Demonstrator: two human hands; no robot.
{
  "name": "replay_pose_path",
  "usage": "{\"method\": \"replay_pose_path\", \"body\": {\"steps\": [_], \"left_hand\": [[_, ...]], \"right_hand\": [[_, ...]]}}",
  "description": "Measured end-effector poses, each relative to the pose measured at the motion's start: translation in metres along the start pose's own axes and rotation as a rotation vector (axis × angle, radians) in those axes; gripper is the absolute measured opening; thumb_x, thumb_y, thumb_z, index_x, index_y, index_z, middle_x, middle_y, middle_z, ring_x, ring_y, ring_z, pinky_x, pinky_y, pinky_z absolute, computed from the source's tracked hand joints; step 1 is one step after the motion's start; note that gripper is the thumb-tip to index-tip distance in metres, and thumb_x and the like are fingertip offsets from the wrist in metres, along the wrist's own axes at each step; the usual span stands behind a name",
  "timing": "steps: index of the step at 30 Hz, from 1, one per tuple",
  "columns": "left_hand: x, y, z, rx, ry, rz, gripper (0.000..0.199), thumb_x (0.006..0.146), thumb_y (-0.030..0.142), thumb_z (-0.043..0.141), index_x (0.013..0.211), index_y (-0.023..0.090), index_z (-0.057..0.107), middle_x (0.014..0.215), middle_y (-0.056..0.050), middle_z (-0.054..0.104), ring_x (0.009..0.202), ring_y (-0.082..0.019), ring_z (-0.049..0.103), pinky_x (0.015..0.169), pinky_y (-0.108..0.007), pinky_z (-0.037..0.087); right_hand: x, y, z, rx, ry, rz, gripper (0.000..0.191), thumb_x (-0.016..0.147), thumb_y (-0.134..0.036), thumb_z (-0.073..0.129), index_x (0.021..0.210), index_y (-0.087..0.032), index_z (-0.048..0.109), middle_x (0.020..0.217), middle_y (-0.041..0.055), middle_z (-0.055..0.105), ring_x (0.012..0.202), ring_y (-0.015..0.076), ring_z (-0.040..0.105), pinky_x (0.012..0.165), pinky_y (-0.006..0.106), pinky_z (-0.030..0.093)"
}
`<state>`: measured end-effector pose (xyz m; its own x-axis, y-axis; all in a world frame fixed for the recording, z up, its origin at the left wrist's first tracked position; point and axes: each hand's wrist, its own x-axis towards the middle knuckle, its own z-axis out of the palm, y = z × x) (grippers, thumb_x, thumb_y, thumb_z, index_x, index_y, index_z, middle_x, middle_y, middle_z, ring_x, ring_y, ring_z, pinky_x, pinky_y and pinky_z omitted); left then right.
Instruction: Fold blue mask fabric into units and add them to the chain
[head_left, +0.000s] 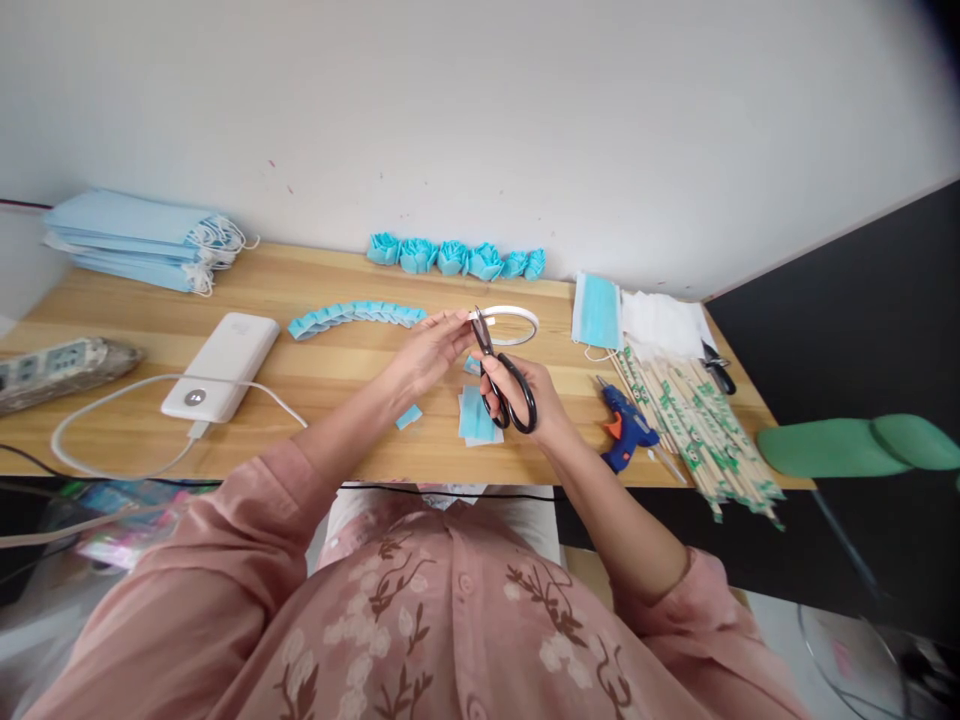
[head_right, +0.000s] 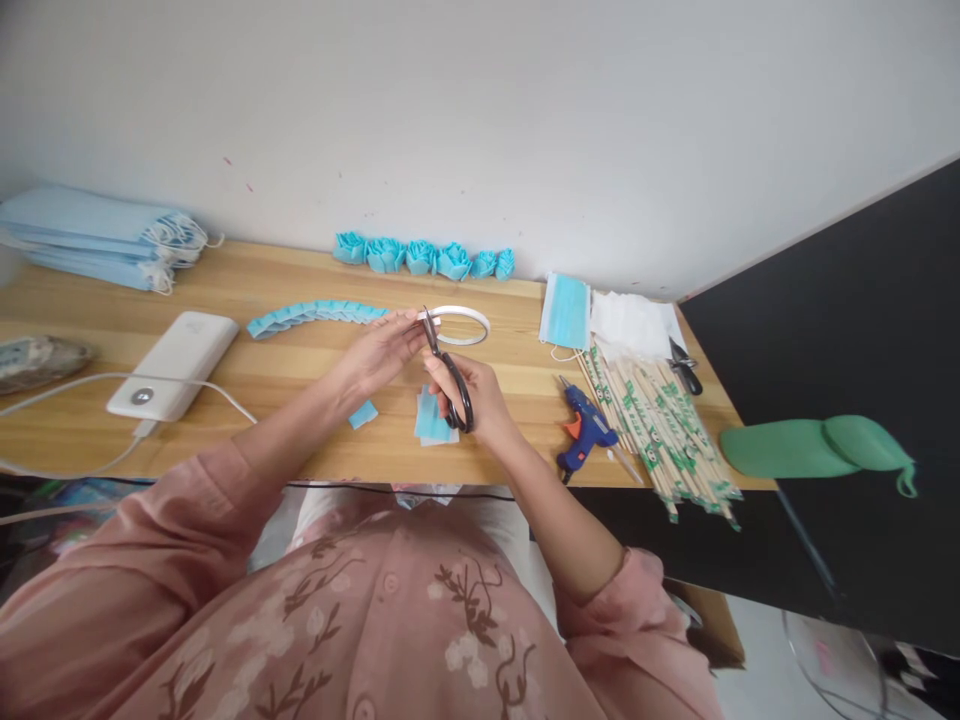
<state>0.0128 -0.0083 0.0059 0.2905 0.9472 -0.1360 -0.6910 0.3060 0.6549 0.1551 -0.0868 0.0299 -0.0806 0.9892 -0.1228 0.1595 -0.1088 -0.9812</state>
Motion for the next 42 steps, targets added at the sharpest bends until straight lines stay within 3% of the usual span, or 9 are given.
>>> {"method": "replay_pose_path", "body": {"steps": [19, 22, 26, 31, 36, 42], "left_hand": [[-0.001, 0.001, 0.001, -0.033, -0.033, -0.010, 0.017, 0.080, 0.012, 0.077, 0.066, 0.013, 0.067, 0.075, -0.001, 0.071, 0.078, -0.012, 0.069, 0.089, -0.028, 0.053], [0.000, 0.001, 0.001, -0.001, -0.035, -0.006, 0.016, 0.080, 0.013, 0.077, 0.068, 0.013, 0.068, 0.075, -0.001, 0.070, 0.078, -0.011, 0.068, 0.091, -0.028, 0.053], [-0.002, 0.002, 0.003, 0.057, -0.041, 0.011, 0.015, 0.082, 0.016, 0.077, 0.069, 0.013, 0.069, 0.076, -0.002, 0.070, 0.078, -0.012, 0.068, 0.094, -0.029, 0.051], [-0.003, 0.004, 0.004, 0.148, -0.087, 0.163, 0.017, 0.078, 0.023, 0.081, 0.070, 0.015, 0.068, 0.076, 0.001, 0.065, 0.079, -0.011, 0.064, 0.092, -0.027, 0.049], [-0.005, 0.008, 0.003, 0.278, -0.146, 0.264, 0.027, 0.074, 0.036, 0.085, 0.070, 0.018, 0.065, 0.081, 0.000, 0.058, 0.085, -0.014, 0.059, 0.088, -0.026, 0.048], [-0.008, 0.011, 0.002, 0.431, -0.137, 0.377, 0.026, 0.079, 0.040, 0.079, 0.070, 0.020, 0.064, 0.087, -0.002, 0.057, 0.088, -0.015, 0.056, 0.087, -0.024, 0.045]], "right_hand": [[0.003, 0.000, 0.001, -0.070, 0.043, -0.020, 0.043, 0.084, -0.062, 0.063, 0.075, -0.019, 0.064, 0.057, -0.0038, 0.053, 0.040, 0.0080, 0.047, 0.039, 0.023, 0.036], [0.001, -0.002, 0.004, -0.041, 0.054, -0.022, 0.042, 0.082, -0.060, 0.066, 0.087, -0.018, 0.069, 0.055, -0.0062, 0.049, 0.040, 0.0075, 0.045, 0.041, 0.023, 0.042], [-0.002, -0.002, 0.010, 0.010, 0.079, -0.038, 0.047, 0.080, -0.065, 0.066, 0.086, -0.018, 0.069, 0.052, -0.0079, 0.043, 0.040, 0.0074, 0.042, 0.047, 0.026, 0.053], [-0.002, 0.006, 0.009, 0.115, -0.017, -0.073, 0.059, 0.079, -0.074, 0.062, 0.105, -0.020, 0.069, 0.060, -0.0079, 0.043, 0.047, 0.0069, 0.039, 0.062, 0.029, 0.058], [0.002, 0.013, 0.002, 0.089, -0.113, -0.186, 0.067, 0.079, -0.080, 0.056, 0.114, -0.024, 0.064, 0.076, -0.0031, 0.051, 0.065, 0.0116, 0.051, 0.081, 0.033, 0.057], [0.000, 0.011, 0.008, 0.056, -0.051, -0.203, 0.065, 0.082, -0.078, 0.054, 0.117, -0.024, 0.064, 0.075, -0.0023, 0.049, 0.067, 0.0138, 0.050, 0.077, 0.032, 0.054]]}}
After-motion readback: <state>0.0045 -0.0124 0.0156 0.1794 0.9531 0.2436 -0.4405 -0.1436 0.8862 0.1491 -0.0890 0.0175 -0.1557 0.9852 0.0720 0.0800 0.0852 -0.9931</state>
